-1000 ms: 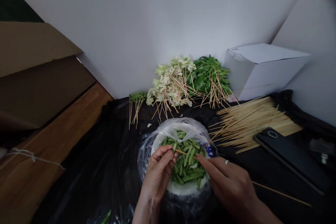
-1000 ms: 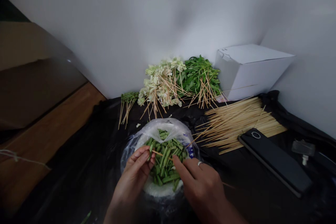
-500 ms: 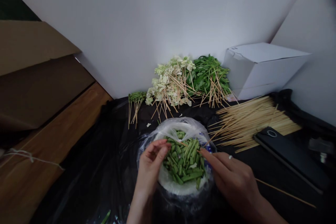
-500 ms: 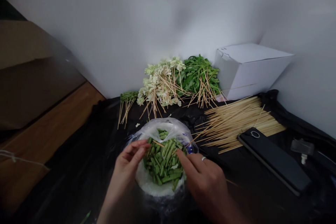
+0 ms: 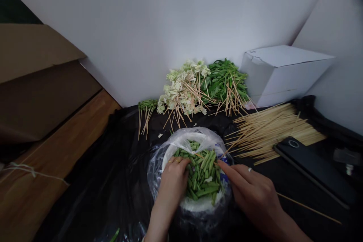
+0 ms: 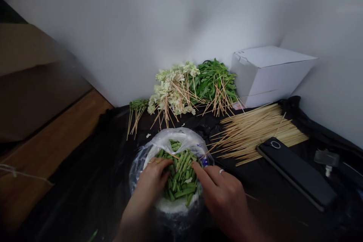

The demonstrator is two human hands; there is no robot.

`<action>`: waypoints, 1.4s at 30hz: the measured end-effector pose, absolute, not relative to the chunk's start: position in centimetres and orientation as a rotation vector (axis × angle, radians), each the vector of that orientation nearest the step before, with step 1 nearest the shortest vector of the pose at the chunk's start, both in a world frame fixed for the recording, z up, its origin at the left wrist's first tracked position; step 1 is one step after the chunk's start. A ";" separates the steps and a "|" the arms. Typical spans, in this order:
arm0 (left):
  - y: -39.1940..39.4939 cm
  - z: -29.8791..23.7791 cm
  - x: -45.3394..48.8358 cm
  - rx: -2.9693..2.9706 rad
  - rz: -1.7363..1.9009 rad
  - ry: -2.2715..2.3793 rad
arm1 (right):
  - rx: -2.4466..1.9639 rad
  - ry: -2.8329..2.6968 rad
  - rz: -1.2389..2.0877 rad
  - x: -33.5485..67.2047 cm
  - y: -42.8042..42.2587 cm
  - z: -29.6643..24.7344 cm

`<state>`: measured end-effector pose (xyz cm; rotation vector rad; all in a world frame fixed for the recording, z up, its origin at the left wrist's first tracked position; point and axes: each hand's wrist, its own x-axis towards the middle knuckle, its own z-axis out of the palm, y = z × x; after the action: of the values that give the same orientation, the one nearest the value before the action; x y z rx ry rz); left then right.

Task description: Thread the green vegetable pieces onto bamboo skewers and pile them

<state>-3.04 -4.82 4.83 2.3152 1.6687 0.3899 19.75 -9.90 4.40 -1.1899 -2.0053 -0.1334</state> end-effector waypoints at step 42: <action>-5.6 6.4 -2.1 0.531 1.350 1.102 | -1.144 -2.015 -0.132 19.0 -9.8 4.5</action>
<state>-2.07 -5.57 6.36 0.5310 1.1018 1.3500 18.99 -9.85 4.52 -1.1442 -2.0155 -0.1320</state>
